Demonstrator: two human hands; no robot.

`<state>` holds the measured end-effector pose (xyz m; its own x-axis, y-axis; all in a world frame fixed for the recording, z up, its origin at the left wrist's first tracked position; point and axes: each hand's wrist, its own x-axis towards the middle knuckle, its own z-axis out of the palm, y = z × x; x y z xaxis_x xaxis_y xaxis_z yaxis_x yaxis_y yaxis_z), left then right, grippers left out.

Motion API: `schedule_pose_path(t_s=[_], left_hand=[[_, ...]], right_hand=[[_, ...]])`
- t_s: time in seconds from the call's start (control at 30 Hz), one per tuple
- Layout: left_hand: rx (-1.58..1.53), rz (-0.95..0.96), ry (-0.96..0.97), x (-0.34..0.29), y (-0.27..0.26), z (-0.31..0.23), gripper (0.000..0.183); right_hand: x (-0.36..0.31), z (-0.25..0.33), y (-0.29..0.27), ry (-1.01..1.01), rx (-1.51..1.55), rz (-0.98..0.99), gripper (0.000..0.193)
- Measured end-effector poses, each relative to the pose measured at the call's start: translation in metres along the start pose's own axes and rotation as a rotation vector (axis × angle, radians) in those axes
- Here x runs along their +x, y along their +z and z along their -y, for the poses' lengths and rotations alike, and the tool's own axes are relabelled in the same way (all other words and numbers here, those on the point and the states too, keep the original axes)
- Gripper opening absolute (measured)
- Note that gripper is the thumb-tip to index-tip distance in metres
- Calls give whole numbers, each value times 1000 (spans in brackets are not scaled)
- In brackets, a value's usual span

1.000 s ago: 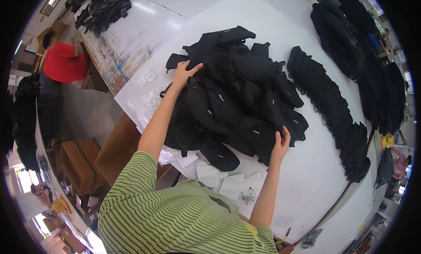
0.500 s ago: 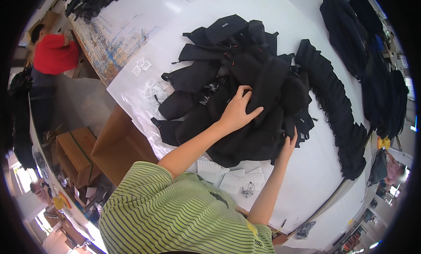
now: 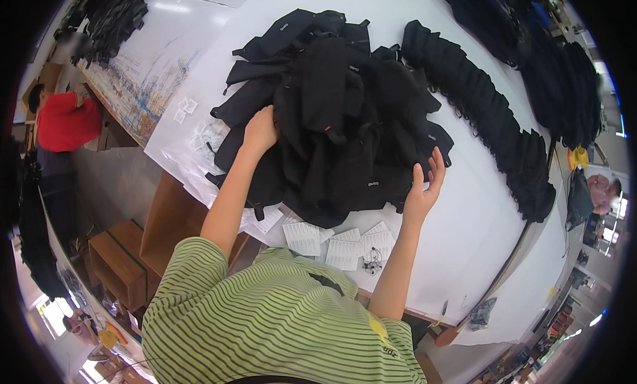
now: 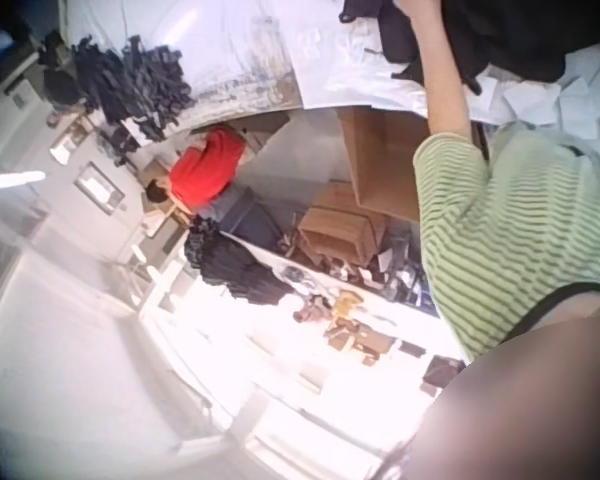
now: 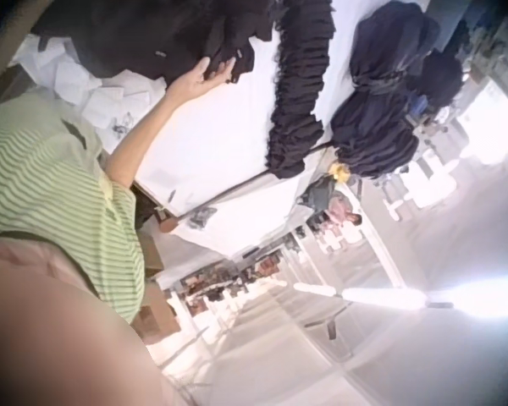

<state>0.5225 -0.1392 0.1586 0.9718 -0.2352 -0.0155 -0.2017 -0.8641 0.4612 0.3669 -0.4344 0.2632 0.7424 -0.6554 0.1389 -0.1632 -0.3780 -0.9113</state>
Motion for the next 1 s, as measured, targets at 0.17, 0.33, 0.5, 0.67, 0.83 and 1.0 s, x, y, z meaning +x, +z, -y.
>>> schedule_pose_path(t_s=[0.17, 0.33, 0.5, 0.67, 0.83, 1.0], left_hand=[[95, -143, 89, 0, 17, 9, 22], [95, -319, 110, -13, 34, 21, 55], [184, -32, -73, 6, 39, 29, 44], [248, -4, 69, 20, 26, 26, 38], [-189, -75, 11, 26, 9, 74, 20], [-805, -249, -366, 9, -13, 41, 38]], right_hand=[[-43, -33, -48, 123, 19, -23, 44], [-100, -66, -98, 257, 61, -97, 46], [-154, -109, -144, 433, -63, -200, 45], [-216, -142, -184, 517, -254, -293, 38], [-289, -187, -221, 832, -293, -813, 25], [-368, -257, -259, 955, -401, -1000, 27]])
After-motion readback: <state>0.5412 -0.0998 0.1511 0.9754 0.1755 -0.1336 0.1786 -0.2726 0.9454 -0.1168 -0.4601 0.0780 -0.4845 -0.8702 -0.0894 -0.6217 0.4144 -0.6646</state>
